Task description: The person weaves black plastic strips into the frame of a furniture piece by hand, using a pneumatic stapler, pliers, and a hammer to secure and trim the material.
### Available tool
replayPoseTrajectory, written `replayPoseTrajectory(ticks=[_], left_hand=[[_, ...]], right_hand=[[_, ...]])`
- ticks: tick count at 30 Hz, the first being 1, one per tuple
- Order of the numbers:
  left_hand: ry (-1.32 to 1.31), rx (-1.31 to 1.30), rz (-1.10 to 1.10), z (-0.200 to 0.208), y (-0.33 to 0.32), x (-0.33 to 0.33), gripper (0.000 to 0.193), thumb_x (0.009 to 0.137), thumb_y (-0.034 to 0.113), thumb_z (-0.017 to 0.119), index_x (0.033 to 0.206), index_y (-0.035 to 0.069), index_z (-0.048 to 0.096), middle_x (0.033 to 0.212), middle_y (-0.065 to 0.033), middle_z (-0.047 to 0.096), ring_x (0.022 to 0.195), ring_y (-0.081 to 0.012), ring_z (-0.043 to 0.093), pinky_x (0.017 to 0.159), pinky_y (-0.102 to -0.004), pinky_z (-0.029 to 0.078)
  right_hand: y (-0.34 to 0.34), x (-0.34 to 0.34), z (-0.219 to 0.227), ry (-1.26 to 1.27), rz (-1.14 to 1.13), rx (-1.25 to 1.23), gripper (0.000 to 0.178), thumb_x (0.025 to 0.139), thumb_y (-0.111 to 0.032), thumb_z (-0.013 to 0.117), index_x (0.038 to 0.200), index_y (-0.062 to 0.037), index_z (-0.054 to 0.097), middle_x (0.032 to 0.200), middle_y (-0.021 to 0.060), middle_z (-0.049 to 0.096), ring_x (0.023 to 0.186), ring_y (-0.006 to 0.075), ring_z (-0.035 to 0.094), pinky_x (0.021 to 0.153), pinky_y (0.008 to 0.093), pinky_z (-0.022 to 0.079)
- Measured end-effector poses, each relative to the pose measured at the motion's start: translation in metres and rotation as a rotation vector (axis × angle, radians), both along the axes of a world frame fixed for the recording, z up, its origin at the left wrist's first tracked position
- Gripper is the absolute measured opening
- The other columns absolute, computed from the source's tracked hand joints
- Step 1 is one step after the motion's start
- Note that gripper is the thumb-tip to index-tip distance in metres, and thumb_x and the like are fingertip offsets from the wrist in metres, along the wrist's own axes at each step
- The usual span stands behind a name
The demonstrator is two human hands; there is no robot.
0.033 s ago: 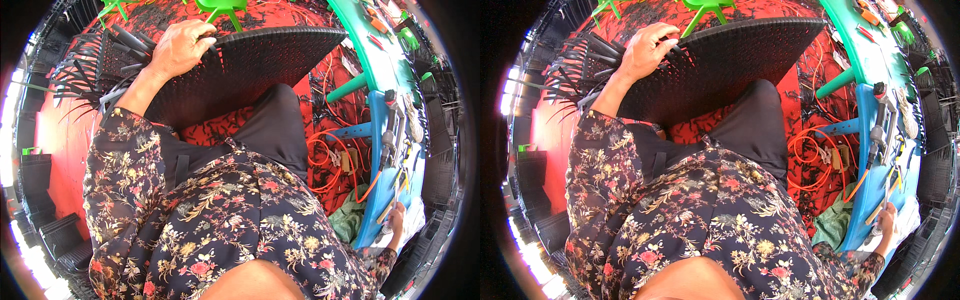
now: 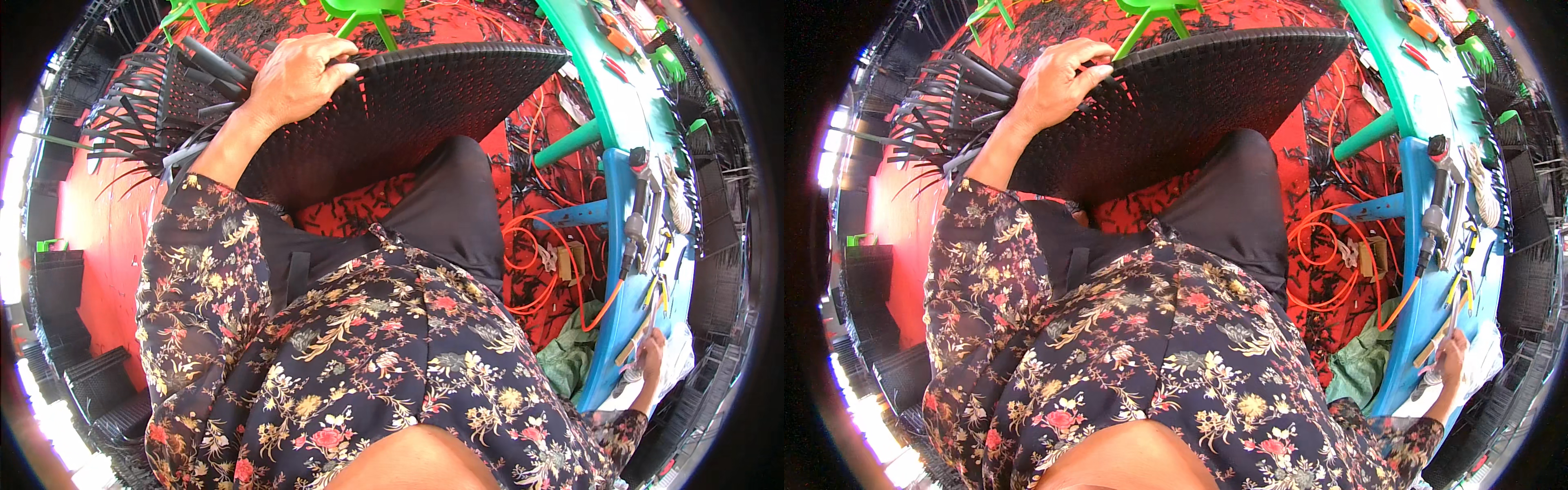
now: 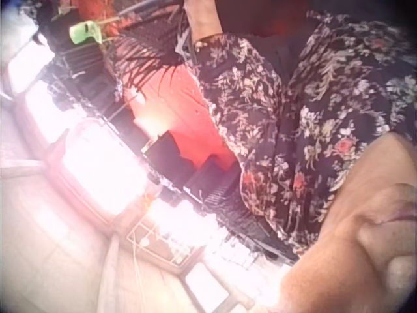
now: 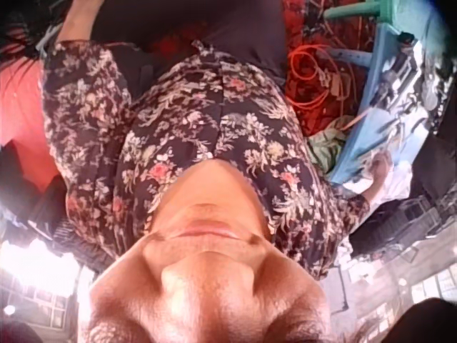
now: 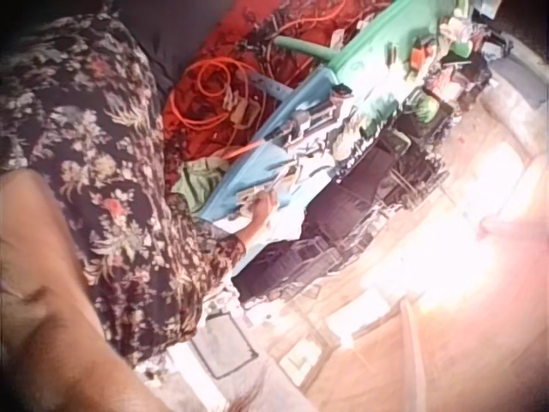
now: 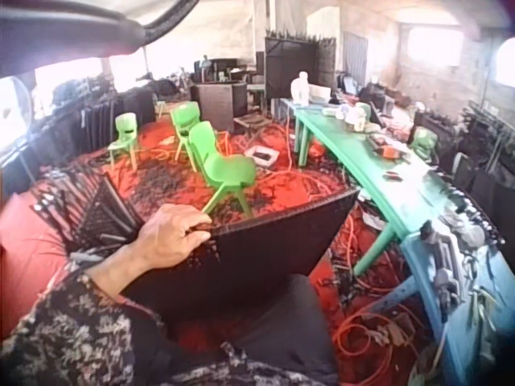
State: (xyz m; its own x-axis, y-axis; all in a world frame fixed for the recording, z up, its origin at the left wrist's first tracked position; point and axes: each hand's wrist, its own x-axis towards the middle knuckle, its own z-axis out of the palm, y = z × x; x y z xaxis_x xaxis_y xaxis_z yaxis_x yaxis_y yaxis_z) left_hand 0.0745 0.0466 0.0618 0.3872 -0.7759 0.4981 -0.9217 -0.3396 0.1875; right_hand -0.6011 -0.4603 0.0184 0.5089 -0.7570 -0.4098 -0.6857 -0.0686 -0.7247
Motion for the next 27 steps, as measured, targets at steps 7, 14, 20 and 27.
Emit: replayPoseTrajectory(ticks=[7,14,20,27], left_hand=[[0.297,0.163,0.117,-0.004,-0.004,-0.004,0.034,0.084,0.029,0.061,0.108,0.007,0.064,0.082,-0.0162,0.066,0.084,-0.0345,0.064,0.076,-0.0437,0.049],[0.423,0.146,0.058,-0.009,-0.004,0.009,0.031,0.086,0.019,0.061,0.112,0.003,0.063,0.098,-0.0161,0.068,0.09,-0.0224,0.067,0.082,-0.0317,0.049],[0.374,0.109,0.087,-0.001,-0.027,-0.017,0.032,0.086,0.019,0.061,0.114,0.003,0.063,0.101,-0.0149,0.068,0.093,-0.022,0.067,0.084,-0.0308,0.049],[0.424,0.136,0.093,-0.001,-0.032,-0.014,0.031,0.087,0.019,0.06,0.114,0.004,0.063,0.096,-0.0133,0.069,0.09,-0.0214,0.067,0.082,-0.0312,0.049]], right_hand=[[0.212,0.32,0.031,-0.219,0.142,0.216,0.02,0.087,-0.019,0.057,0.092,-0.0002,0.062,0.074,0.0042,0.06,0.061,0.0133,0.06,0.053,0.0275,0.05],[0.361,0.486,-0.04,-0.758,0.562,0.901,0.021,0.096,-0.015,0.05,0.108,0.0028,0.054,0.07,0.0064,0.056,0.059,0.013,0.056,0.053,0.025,0.045],[0.36,0.486,-0.051,-0.924,0.51,1.023,0.02,0.098,-0.018,0.05,0.105,0.0,0.054,0.07,0.0065,0.057,0.054,0.0138,0.054,0.051,0.0259,0.045],[0.372,0.494,-0.053,-0.986,0.415,0.972,0.017,0.097,-0.016,0.05,0.104,-0.0001,0.054,0.069,0.0057,0.057,0.054,0.0129,0.054,0.052,0.0251,0.045]])
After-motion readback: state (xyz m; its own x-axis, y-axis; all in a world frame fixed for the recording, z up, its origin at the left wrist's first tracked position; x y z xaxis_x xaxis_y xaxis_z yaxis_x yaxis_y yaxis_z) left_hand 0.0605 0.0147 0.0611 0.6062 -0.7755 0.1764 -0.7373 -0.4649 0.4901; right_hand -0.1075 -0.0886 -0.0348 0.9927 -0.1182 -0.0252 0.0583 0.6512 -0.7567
